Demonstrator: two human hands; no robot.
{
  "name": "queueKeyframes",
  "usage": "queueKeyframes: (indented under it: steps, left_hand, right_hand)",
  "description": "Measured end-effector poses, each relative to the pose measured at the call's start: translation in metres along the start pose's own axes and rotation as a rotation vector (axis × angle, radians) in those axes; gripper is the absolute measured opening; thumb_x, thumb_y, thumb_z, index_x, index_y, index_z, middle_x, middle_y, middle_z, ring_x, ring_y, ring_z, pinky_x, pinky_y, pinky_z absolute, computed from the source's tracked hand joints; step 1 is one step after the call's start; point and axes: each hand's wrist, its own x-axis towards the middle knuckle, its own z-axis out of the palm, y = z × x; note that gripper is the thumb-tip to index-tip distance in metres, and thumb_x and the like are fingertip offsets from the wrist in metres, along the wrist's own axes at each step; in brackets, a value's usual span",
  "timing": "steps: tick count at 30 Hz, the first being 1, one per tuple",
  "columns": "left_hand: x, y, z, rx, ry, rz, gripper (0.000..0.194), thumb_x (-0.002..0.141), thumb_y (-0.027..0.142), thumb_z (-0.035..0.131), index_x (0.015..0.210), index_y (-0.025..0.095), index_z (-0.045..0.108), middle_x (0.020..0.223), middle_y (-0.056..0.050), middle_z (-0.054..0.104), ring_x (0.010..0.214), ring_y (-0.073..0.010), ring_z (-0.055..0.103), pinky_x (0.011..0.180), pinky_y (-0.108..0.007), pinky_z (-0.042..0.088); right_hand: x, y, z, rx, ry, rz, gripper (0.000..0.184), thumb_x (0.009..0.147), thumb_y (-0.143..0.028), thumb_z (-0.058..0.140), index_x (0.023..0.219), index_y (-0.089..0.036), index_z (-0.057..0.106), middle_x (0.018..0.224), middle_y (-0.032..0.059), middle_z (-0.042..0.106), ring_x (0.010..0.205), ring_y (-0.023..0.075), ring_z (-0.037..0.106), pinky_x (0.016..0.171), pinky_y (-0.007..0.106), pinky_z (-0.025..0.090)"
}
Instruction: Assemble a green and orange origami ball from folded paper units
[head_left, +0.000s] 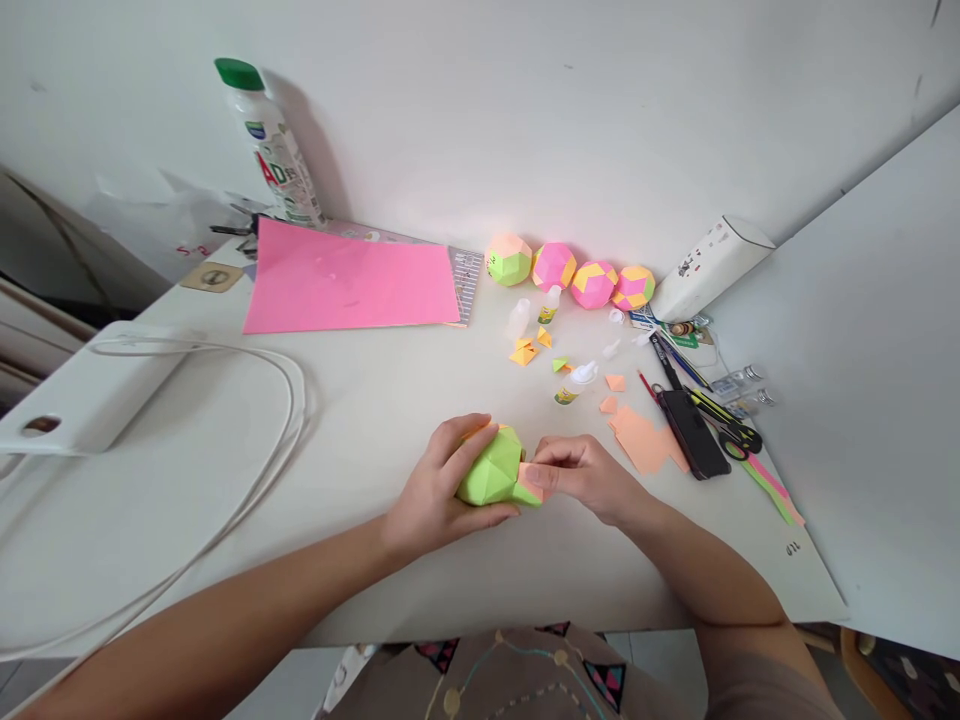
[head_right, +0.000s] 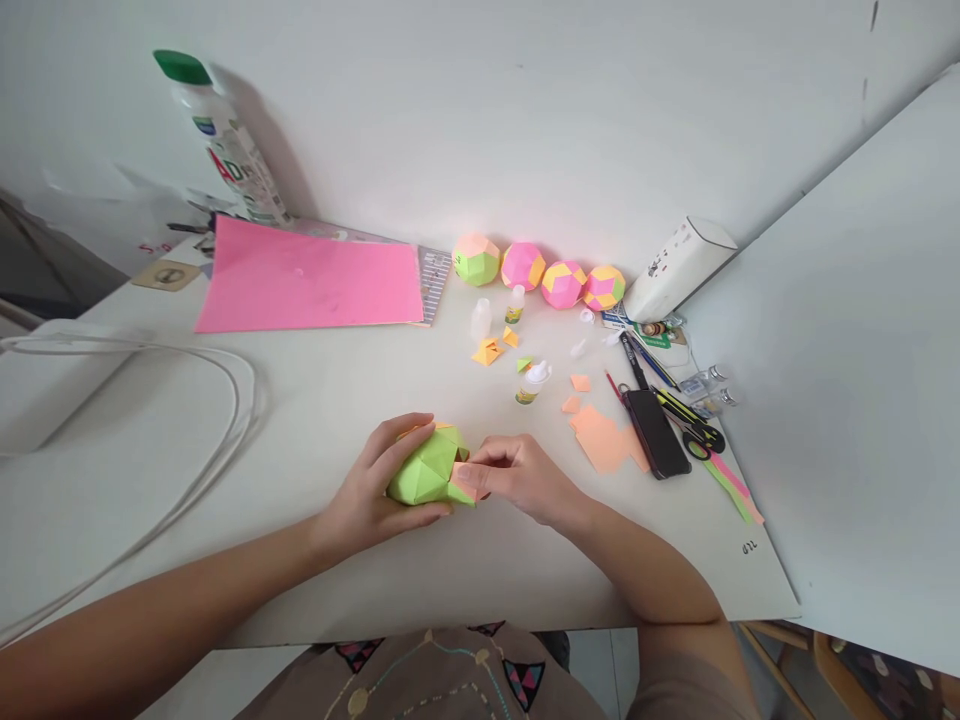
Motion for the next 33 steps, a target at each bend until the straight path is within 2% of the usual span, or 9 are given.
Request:
queueKeyframes:
  steps: [9, 22, 33]
  left_hand:
    - [-0.0021, -0.0007, 0.0031, -0.109, -0.021, -0.065, 0.078, 0.079, 0.044, 0.071, 0.144, 0.029, 0.03, 0.133, -0.015, 0.04, 0.122, -0.0311, 0.047, 0.097, -0.05, 0.048]
    - [-0.0024, -0.0011, 0.003, -0.12, -0.037, -0.085, 0.079, 0.077, 0.041, 0.073, 0.143, 0.029, 0.031, 0.133, -0.015, 0.041, 0.122, -0.0323, 0.048, 0.095, -0.05, 0.049]
    - [-0.0035, 0.0006, 0.0038, -0.109, -0.034, -0.114, 0.079, 0.078, 0.04, 0.073, 0.142, 0.03, 0.03, 0.133, -0.015, 0.041, 0.122, -0.0327, 0.047, 0.096, -0.052, 0.049]
  right_hand:
    - [0.0008, 0.0015, -0.0002, 0.002, 0.002, -0.027, 0.029, 0.075, -0.042, 0.073, 0.066, -0.016, 0.068, 0.072, -0.0004, 0.055, 0.066, 0.0108, 0.051, 0.063, 0.027, 0.044]
    - [0.0022, 0.0044, -0.0004, 0.029, -0.006, -0.041, 0.025, 0.077, -0.04, 0.072, 0.07, -0.016, 0.068, 0.071, -0.0011, 0.054, 0.067, 0.0109, 0.049, 0.062, 0.027, 0.039]
    - [0.0005, 0.0045, 0.0014, -0.01, 0.004, -0.074, 0.023, 0.079, -0.039, 0.07, 0.077, -0.017, 0.07, 0.075, -0.0005, 0.056, 0.069, 0.0114, 0.051, 0.065, 0.027, 0.04]
